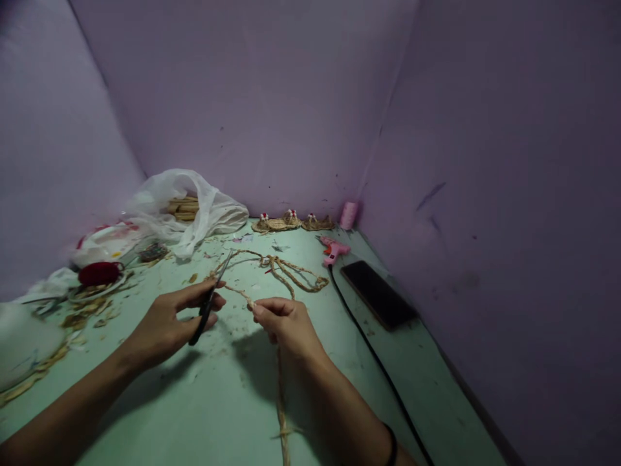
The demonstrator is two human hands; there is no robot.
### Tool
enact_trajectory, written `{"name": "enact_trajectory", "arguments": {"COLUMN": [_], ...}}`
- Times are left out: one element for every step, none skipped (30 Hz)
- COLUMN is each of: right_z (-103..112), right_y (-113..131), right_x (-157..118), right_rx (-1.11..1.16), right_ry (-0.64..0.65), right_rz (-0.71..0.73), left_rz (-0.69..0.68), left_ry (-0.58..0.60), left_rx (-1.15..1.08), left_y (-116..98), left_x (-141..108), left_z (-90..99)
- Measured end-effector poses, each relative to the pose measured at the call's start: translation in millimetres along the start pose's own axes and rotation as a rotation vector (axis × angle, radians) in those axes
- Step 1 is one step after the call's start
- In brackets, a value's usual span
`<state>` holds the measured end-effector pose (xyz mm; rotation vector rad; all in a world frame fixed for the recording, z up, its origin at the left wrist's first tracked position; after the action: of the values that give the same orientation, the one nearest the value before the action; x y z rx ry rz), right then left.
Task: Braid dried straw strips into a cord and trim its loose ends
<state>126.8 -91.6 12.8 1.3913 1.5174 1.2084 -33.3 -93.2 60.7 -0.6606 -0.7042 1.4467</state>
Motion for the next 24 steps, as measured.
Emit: {"name": "enact_trajectory", "arguments": {"right_z": [-0.5,-1.6,-3.1,-4.4,-5.1,-5.2,-4.9,-4.5,-4.4,-4.5,-4.9,-5.0,-4.7,-3.4,-1.3,1.9,5.3,8.8,11.8,14.4,16.6,18.2,19.4,20.1], "right_y": [-0.7,-2.0,-3.8,-5.5,-6.9,-7.8,-8.4,-8.3,-7.8,-6.9,-6.1,-5.3,-5.2,-5.5,-5.6,-5.0,-3.4,-0.7,2.4,5.8,8.9,11.8,14.1,16.1], "right_x": [0.0,0.0,-0.1,-0.2,-0.3,-0.5,-0.8,-1.1,-1.4,-1.7,-2.0,-2.1,-2.0,-1.8,-1.4,-0.6,0.3,1.3,2.2,2.9,3.5,4.0,4.3,4.6], "right_rx": [-0.007,-0.006,-0.004,-0.004,-0.006,-0.01,-0.015,-0.019,-0.019,-0.019,-0.019,-0.021,-0.023,-0.028,-0.034,-0.045,-0.06,-0.081,-0.109,-0.142,-0.179,-0.216,-0.251,-0.281], "right_ry": [0.006,0.018,0.036,0.053,0.063,0.066,0.064,0.059,0.056,0.055,0.057,0.055,0.05,0.036,0.014,-0.017,-0.047,-0.074,-0.094,-0.108,-0.115,-0.118,-0.117,-0.115], "right_rz": [0.009,0.013,0.011,0.007,0.002,-0.002,-0.008,-0.009,-0.008,-0.003,0.001,0.007,0.008,0.008,0.011,0.024,0.048,0.082,0.12,0.158,0.192,0.222,0.247,0.269], "left_rz": [-0.008,-0.024,-0.049,-0.079,-0.11,-0.142,-0.173,-0.198,-0.217,-0.23,-0.24,-0.253,-0.272,-0.303,-0.343,-0.39,-0.436,-0.475,-0.5,-0.515,-0.521,-0.523,-0.523,-0.522], "left_ry": [0.012,0.01,-0.004,-0.024,-0.049,-0.071,-0.091,-0.105,-0.108,-0.105,-0.101,-0.101,-0.109,-0.126,-0.145,-0.162,-0.17,-0.171,-0.165,-0.158,-0.153,-0.151,-0.149,-0.148], "left_rx": [0.0,0.013,0.04,0.078,0.12,0.16,0.192,0.216,0.231,0.239,0.243,0.245,0.249,0.256,0.268,0.291,0.324,0.362,0.403,0.44,0.47,0.492,0.509,0.524], "left_y": [-1.8,-3.5,-5.1,-6.5,-7.6,-8.7,-9.8,-10.7,-11.6,-12.5,-13.7,-15.4,-17.8,-21.1,-25.1,-29.0,-32.4,-34.8,-35.9,-35.9,-35.4,-34.6,-33.8,-33.1], "left_x": [-1.3,-2.6,-3.9,-5.0,-6.0,-6.9,-7.8,-8.4,-8.9,-9.4,-9.9,-10.9,-12.5,-15.0,-18.3,-22.1,-25.7,-28.8,-30.8,-31.9,-32.1,-32.0,-31.5,-31.1], "left_z": [-2.6,-4.2,-5.0,-5.3,-5.4,-5.4,-5.3,-5.4,-5.9,-6.7,-7.3,-7.4,-7.2,-6.4,-5.9,-6.1,-7.7,-10.0,-12.9,-15.6,-17.9,-19.5,-20.8,-22.0]}}
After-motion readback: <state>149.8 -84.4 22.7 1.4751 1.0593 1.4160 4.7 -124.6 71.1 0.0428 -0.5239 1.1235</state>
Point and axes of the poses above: each hand's wrist, its own x-axis towards the middle knuckle, its own z-axis out of the back of the hand, y = z × x, the point moved 9 cm from there along x, towards the middle knuckle, and after that the axes turned 15 degrees about z, right-handed, at the moved point
